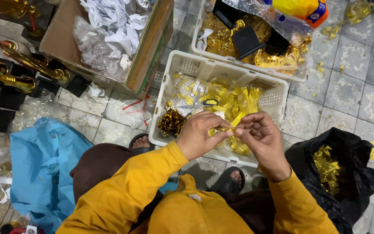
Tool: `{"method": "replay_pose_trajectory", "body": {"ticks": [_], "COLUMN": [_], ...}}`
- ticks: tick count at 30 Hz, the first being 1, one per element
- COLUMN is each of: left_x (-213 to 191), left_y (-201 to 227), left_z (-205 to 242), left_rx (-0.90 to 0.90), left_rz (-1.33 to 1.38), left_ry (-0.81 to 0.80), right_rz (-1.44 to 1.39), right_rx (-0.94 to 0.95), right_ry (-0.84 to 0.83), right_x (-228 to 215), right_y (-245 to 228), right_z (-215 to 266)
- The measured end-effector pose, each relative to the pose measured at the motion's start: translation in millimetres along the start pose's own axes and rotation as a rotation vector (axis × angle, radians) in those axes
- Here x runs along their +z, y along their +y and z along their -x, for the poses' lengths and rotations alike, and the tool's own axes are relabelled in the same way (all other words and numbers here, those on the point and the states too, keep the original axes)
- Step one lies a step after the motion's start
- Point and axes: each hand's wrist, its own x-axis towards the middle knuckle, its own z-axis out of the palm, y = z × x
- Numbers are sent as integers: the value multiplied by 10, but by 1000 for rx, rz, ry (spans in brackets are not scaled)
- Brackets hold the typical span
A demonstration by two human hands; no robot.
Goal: The person sits on the floor and wraps small white items with gold tinsel by hand. They pick up a white item, wrap it with the tinsel, and place the finished bundle into a white plastic basket. The process is repeated continuously throughout the clip.
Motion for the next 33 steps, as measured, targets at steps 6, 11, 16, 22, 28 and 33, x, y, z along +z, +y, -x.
{"method": "replay_pose_trajectory", "body": {"ticks": [6, 11, 16, 22, 28, 33], "left_x": [15, -1, -11, 19, -2, 25], "left_y": [-5, 1, 40, 26, 38, -37], "left_z": [3, 7, -1, 11, 7, 17], "left_rx": [33, 95, 102, 62, -205, -322], "left_rz": [-18, -77, -88, -66, 229, 390], "left_ry": [25, 0, -1, 1, 21, 67], "right_rz": [-1, -4, 14, 22, -41, 64], "right_rx": [-23, -55, -72, -73, -26, -94], "right_ry": [-4, 1, 7, 16, 32, -241], "right_x": [1, 17, 5, -12, -46, 20], "right_y": [20, 13, 42, 69, -9, -192], "right_z": [10, 11, 7, 14, -41, -53]}}
